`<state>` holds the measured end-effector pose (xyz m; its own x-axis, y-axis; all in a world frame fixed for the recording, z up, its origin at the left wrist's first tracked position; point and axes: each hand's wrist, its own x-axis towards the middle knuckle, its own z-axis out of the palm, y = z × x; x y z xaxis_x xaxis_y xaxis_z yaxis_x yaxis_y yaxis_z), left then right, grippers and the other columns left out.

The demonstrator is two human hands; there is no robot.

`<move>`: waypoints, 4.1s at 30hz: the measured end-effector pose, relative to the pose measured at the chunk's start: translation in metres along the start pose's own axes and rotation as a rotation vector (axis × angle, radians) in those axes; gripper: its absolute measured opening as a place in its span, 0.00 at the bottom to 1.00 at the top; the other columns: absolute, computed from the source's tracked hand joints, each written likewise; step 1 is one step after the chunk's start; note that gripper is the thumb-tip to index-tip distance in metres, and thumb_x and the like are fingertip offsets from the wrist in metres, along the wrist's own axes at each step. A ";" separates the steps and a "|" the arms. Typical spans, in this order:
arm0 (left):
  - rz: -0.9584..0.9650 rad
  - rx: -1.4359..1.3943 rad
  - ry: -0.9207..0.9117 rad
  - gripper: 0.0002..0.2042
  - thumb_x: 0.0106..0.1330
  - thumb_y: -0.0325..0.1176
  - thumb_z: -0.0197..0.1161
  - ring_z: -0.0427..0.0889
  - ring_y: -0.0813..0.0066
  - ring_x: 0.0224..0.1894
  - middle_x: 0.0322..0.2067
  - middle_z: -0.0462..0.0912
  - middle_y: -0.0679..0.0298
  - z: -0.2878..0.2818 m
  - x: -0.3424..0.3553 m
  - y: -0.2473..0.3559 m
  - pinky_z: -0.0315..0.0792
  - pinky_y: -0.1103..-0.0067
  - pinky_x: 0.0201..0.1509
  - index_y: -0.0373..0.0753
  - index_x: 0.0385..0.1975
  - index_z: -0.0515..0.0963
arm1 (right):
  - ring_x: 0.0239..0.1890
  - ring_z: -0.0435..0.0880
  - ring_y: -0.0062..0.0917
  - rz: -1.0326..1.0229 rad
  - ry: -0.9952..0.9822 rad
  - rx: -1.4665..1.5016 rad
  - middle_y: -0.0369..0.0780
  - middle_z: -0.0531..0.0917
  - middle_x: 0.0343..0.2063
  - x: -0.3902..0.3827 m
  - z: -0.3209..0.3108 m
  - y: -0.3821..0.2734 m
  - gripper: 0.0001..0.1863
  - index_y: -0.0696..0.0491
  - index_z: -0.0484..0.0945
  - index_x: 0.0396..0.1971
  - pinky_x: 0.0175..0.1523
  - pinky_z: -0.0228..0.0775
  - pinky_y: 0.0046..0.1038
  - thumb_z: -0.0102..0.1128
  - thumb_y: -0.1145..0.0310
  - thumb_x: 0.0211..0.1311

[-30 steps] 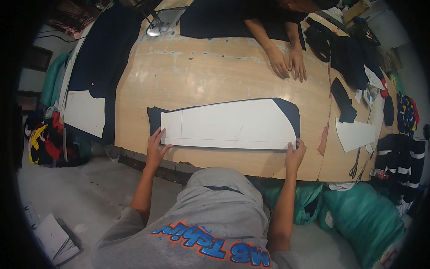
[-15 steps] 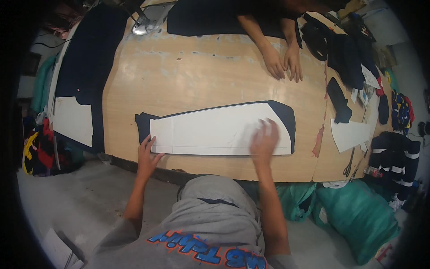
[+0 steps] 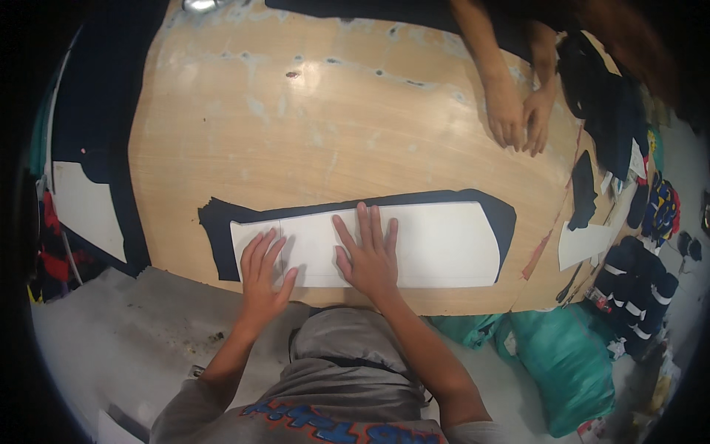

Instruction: The person folds dark blue fabric pieces on a large wooden table. They smooth the fabric, align edges, and place a white paper pattern on top of a folded piece. Another person is visible across the table also handling fabric.

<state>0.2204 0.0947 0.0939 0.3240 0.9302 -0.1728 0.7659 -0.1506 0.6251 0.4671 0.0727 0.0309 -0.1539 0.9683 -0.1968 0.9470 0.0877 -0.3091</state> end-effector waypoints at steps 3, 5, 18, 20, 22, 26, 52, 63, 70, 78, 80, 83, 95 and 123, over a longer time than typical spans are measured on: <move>-0.044 -0.048 0.007 0.29 0.67 0.36 0.74 0.70 0.47 0.70 0.64 0.79 0.53 0.004 0.069 0.015 0.62 0.57 0.75 0.37 0.68 0.76 | 0.84 0.51 0.53 0.016 -0.056 0.022 0.53 0.56 0.82 -0.002 0.007 0.005 0.34 0.31 0.67 0.80 0.77 0.39 0.74 0.55 0.49 0.75; -0.027 -0.084 -0.093 0.26 0.66 0.36 0.75 0.74 0.49 0.65 0.58 0.81 0.55 0.011 0.090 -0.002 0.66 0.57 0.71 0.38 0.64 0.80 | 0.84 0.51 0.54 -0.007 -0.027 -0.018 0.55 0.59 0.81 -0.001 0.008 0.005 0.30 0.35 0.72 0.77 0.81 0.34 0.67 0.51 0.48 0.77; -0.133 -0.195 -0.194 0.12 0.62 0.33 0.79 0.80 0.64 0.45 0.39 0.82 0.67 0.024 0.118 -0.021 0.67 0.66 0.52 0.45 0.43 0.87 | 0.86 0.44 0.52 -0.028 0.008 -0.056 0.52 0.54 0.83 -0.023 0.031 0.015 0.29 0.22 0.77 0.72 0.81 0.25 0.70 0.45 0.35 0.77; -0.204 -0.231 -0.234 0.11 0.60 0.31 0.80 0.81 0.62 0.43 0.37 0.83 0.67 0.021 0.126 -0.017 0.67 0.65 0.51 0.44 0.40 0.87 | 0.86 0.43 0.51 -0.033 0.021 -0.048 0.52 0.54 0.83 -0.024 0.032 0.016 0.29 0.20 0.76 0.72 0.81 0.24 0.70 0.46 0.34 0.76; -0.216 -0.265 -0.299 0.11 0.59 0.30 0.79 0.81 0.59 0.43 0.38 0.82 0.64 0.017 0.136 -0.019 0.69 0.63 0.48 0.42 0.39 0.85 | 0.86 0.43 0.51 -0.035 0.020 -0.046 0.52 0.54 0.83 -0.027 0.033 0.016 0.29 0.19 0.76 0.72 0.81 0.23 0.71 0.47 0.34 0.75; -0.222 -0.332 -0.394 0.11 0.60 0.29 0.78 0.79 0.55 0.41 0.36 0.80 0.60 0.015 0.146 -0.025 0.71 0.61 0.44 0.39 0.39 0.82 | 0.87 0.40 0.50 -0.037 -0.010 -0.038 0.51 0.52 0.83 -0.031 0.032 0.015 0.29 0.18 0.75 0.72 0.81 0.19 0.70 0.48 0.33 0.74; -0.163 -0.419 -0.297 0.07 0.61 0.27 0.76 0.81 0.58 0.35 0.31 0.80 0.61 0.028 0.146 -0.031 0.71 0.65 0.37 0.39 0.34 0.83 | 0.85 0.45 0.53 -0.029 0.019 -0.013 0.53 0.61 0.78 -0.027 0.032 0.012 0.27 0.22 0.79 0.69 0.81 0.21 0.68 0.48 0.37 0.76; 0.059 -0.227 -0.061 0.08 0.59 0.28 0.78 0.81 0.59 0.35 0.32 0.83 0.64 0.040 0.131 -0.023 0.71 0.67 0.37 0.41 0.35 0.85 | 0.85 0.48 0.49 -0.035 0.015 -0.052 0.50 0.56 0.83 -0.012 0.025 0.010 0.31 0.26 0.71 0.77 0.82 0.31 0.66 0.50 0.43 0.75; 0.137 -0.156 0.010 0.08 0.62 0.29 0.76 0.82 0.59 0.37 0.35 0.84 0.62 0.040 0.125 -0.016 0.71 0.68 0.40 0.39 0.37 0.84 | 0.86 0.48 0.48 0.000 -0.034 0.019 0.51 0.55 0.83 -0.003 0.009 0.005 0.34 0.29 0.66 0.80 0.82 0.33 0.66 0.55 0.48 0.75; 0.074 0.093 0.090 0.13 0.68 0.30 0.71 0.79 0.54 0.57 0.50 0.85 0.56 0.014 0.087 -0.020 0.66 0.60 0.65 0.36 0.51 0.83 | 0.71 0.73 0.48 0.251 0.537 0.184 0.48 0.81 0.62 0.000 -0.068 0.121 0.21 0.51 0.81 0.62 0.77 0.51 0.62 0.57 0.74 0.71; 0.054 0.115 0.074 0.17 0.70 0.30 0.68 0.74 0.50 0.66 0.60 0.81 0.52 0.011 0.070 -0.028 0.60 0.55 0.75 0.36 0.57 0.80 | 0.57 0.82 0.43 0.585 0.498 0.345 0.47 0.86 0.51 0.006 -0.103 0.186 0.14 0.55 0.83 0.55 0.65 0.71 0.41 0.57 0.72 0.74; 0.076 0.118 0.078 0.19 0.72 0.32 0.66 0.71 0.50 0.71 0.65 0.78 0.52 0.018 0.062 -0.031 0.55 0.51 0.79 0.35 0.61 0.78 | 0.51 0.82 0.37 0.622 0.293 0.203 0.47 0.85 0.50 -0.013 -0.113 0.273 0.15 0.56 0.82 0.55 0.55 0.74 0.33 0.56 0.62 0.80; 0.014 0.171 0.052 0.20 0.73 0.36 0.58 0.73 0.49 0.71 0.64 0.81 0.50 0.057 0.042 -0.053 0.53 0.50 0.79 0.34 0.60 0.76 | 0.28 0.71 0.28 0.643 0.072 0.397 0.40 0.77 0.26 0.004 -0.114 0.293 0.24 0.61 0.79 0.35 0.47 0.67 0.33 0.51 0.55 0.85; 0.031 0.190 0.119 0.21 0.68 0.35 0.64 0.76 0.52 0.67 0.60 0.84 0.53 0.066 0.047 -0.050 0.58 0.52 0.76 0.36 0.60 0.77 | 0.48 0.80 0.42 0.510 0.504 -0.195 0.43 0.85 0.39 0.007 -0.110 0.276 0.06 0.56 0.82 0.39 0.55 0.66 0.44 0.55 0.75 0.74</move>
<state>0.2337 0.1243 0.0043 0.2899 0.9553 -0.0578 0.8509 -0.2297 0.4724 0.7583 0.1290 0.0468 0.4218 0.8859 0.1932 0.9064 -0.4069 -0.1134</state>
